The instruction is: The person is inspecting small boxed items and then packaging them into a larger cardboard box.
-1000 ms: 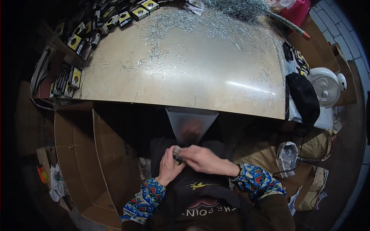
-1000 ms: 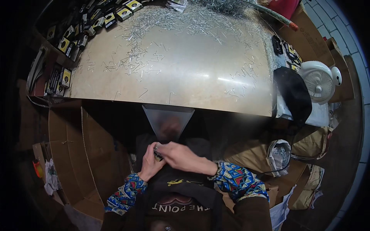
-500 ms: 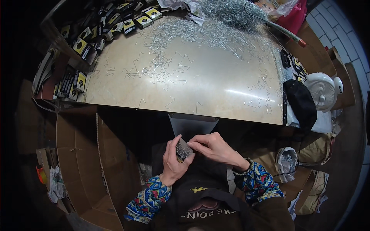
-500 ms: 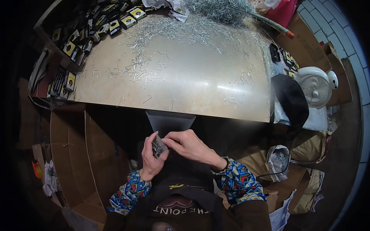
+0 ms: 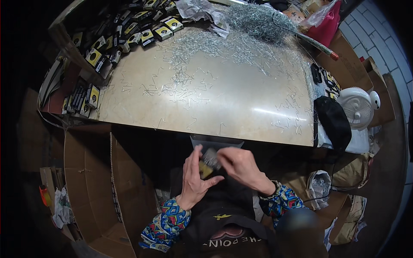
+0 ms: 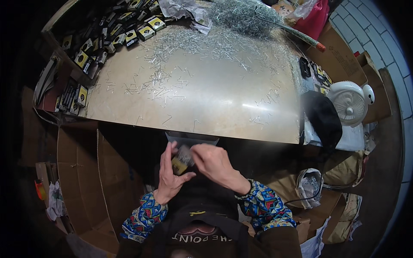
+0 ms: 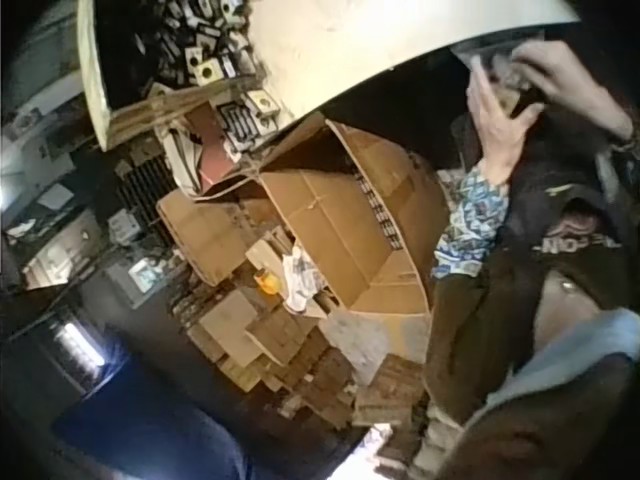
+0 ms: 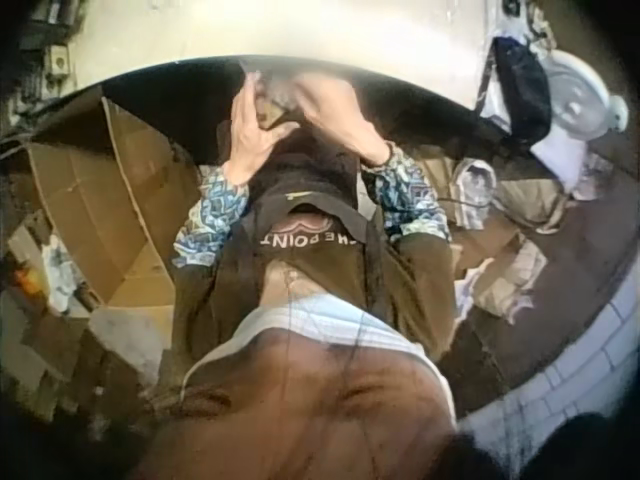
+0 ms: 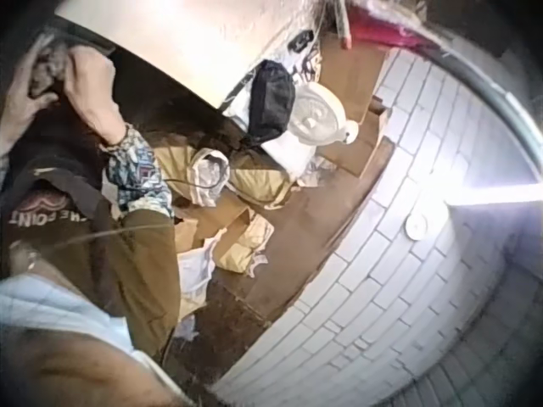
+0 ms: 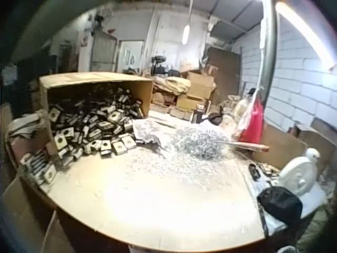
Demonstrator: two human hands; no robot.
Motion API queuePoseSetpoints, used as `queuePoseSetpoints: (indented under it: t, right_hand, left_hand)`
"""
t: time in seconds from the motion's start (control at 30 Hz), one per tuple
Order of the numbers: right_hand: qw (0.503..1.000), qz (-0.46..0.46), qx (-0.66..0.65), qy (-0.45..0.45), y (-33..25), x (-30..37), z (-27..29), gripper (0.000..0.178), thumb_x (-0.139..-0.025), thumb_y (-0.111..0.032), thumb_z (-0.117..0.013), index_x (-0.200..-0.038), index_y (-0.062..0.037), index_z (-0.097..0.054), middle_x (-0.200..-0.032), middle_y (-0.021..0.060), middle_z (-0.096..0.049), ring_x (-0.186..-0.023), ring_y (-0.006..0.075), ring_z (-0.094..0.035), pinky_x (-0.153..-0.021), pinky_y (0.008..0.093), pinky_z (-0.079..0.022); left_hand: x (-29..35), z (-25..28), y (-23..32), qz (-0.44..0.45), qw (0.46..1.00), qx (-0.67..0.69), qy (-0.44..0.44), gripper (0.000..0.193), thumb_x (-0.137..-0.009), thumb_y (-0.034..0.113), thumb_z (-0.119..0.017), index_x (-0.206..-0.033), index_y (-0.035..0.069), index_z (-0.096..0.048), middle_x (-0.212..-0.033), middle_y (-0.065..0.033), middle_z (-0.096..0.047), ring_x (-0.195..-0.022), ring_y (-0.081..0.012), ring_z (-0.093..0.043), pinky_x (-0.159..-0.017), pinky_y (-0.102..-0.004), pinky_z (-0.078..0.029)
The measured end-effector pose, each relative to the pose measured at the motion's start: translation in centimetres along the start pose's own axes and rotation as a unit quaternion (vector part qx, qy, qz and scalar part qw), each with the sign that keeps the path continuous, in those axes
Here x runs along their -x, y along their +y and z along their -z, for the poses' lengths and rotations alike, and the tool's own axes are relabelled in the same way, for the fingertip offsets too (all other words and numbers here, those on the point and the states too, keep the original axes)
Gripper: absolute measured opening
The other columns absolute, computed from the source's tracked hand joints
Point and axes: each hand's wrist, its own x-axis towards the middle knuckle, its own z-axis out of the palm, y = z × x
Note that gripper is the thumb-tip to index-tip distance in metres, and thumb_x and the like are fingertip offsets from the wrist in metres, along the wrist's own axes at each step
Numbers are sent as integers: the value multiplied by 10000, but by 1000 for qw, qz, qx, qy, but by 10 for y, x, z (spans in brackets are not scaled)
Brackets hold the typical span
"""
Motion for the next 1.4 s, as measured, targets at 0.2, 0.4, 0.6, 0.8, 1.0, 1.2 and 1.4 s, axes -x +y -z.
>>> queuePoseSetpoints:
  t: [0.2, 0.4, 0.6, 0.8, 1.0, 1.2, 1.4]
  right_hand:
    - [998, -32, -42, 43, 6, -14, 17, 134, -838, -89, -652, -923, 7, -693, -819, 187, -674, -760, 350, -666, -660, 384, -527]
    - [996, -20, -80, 23, 5, -20, 20, 138, -861, -60, -669, -971, 19, -690, -816, 155, -689, -696, 236, -670, -633, 307, -522]
    - [983, 124, -40, 130, -4, -17, 7, 189, -800, -65, -742, -959, -3, -660, -1114, 147, -625, -919, 257, -635, -726, 318, -536]
    - [987, 55, -43, 143, -8, -18, -6, 161, -833, -104, -711, -940, 8, -666, -1179, 188, -608, -1054, 339, -587, -858, 392, -507]
    - [983, 96, -123, 94, -6, -11, -2, 202, -845, -43, -692, -1045, -23, -708, -1246, 182, -610, -1101, 324, -600, -865, 366, -524]
    - [979, 162, -69, 104, -5, -8, -4, 235, -807, -43, -729, -1040, -21, -708, -1256, 199, -603, -1083, 327, -605, -887, 370, -514]
    - [981, 162, -20, 106, -8, -8, -2, 273, -798, -76, -742, -1066, -37, -707, -1303, 222, -566, -1136, 365, -573, -924, 393, -495]
  left_hand:
    - [-9, 5, 4, -17, 999, -40, 28, 1046, -714, 371, -841, -1468, -55, -254, -1413, -237, -423, -1243, -383, -460, -1016, -442, -391]
    - [-19, 3, 5, 53, 997, -50, 15, 835, -689, 157, -829, -1374, -24, -387, -1157, -190, -571, -1044, -366, -568, -908, -441, -451]
    - [-26, 3, 10, 56, 997, -43, 42, 676, -662, 125, -829, -1221, -3, -470, -1049, -196, -565, -899, -383, -604, -740, -431, -519]
    - [-27, 0, 9, 9, 994, -54, 99, 678, -662, 98, -829, -1231, 3, -472, -1045, -201, -577, -914, -391, -608, -764, -427, -524]
    - [-31, 6, 8, 26, 996, -19, 84, 777, -661, 109, -823, -1324, 35, -425, -1117, -192, -578, -959, -392, -621, -773, -429, -543]
    - [-30, 7, 2, -75, 991, -74, 83, 853, -695, 139, -830, -1397, 63, -350, -1246, -198, -560, -1050, -396, -629, -841, -420, -555]
    - [-25, 2, 0, -41, 996, -23, 75, 889, -687, 156, -844, -1394, 78, -311, -1352, -206, -509, -1110, -403, -609, -853, -413, -564]
